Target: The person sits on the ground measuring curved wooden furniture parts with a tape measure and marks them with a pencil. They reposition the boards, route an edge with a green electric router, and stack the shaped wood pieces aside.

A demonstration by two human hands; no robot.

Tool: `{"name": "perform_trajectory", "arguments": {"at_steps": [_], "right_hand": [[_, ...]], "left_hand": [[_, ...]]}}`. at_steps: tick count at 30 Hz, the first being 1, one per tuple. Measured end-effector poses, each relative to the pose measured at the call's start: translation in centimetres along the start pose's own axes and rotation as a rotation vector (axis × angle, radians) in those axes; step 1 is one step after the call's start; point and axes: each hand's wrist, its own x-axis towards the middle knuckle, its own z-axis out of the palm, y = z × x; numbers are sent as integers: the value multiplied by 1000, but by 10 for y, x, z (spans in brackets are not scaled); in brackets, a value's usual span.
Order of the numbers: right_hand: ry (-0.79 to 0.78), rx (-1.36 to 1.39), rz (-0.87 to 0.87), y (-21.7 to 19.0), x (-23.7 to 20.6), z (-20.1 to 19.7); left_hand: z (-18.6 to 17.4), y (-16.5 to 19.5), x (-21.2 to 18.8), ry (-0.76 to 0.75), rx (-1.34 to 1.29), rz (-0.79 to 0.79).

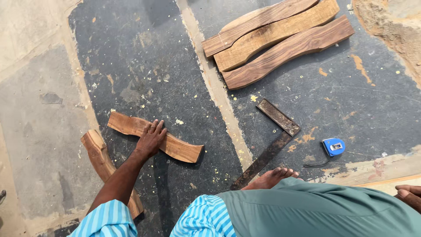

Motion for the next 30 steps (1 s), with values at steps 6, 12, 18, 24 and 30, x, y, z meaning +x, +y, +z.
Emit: {"name": "perform_trajectory", "arguments": {"at_steps": [6, 12, 18, 24, 30], "right_hand": [[-63, -90, -82, -10, 2, -11], [-100, -22, 38, -45, -35, -25], [-233, 39, -152, -102, -106, 7], [-89, 80, -413, -116, -156, 12], [456, 60, -263, -34, -196, 50]], "left_hand": [[-48, 28, 19, 148, -145, 156], [-182, 128, 45, 397, -655, 275], [-345, 293, 39, 557, -1455, 398], [-433, 446, 0, 256, -1709, 631], [-426, 550, -7, 76, -1411, 895]]}}
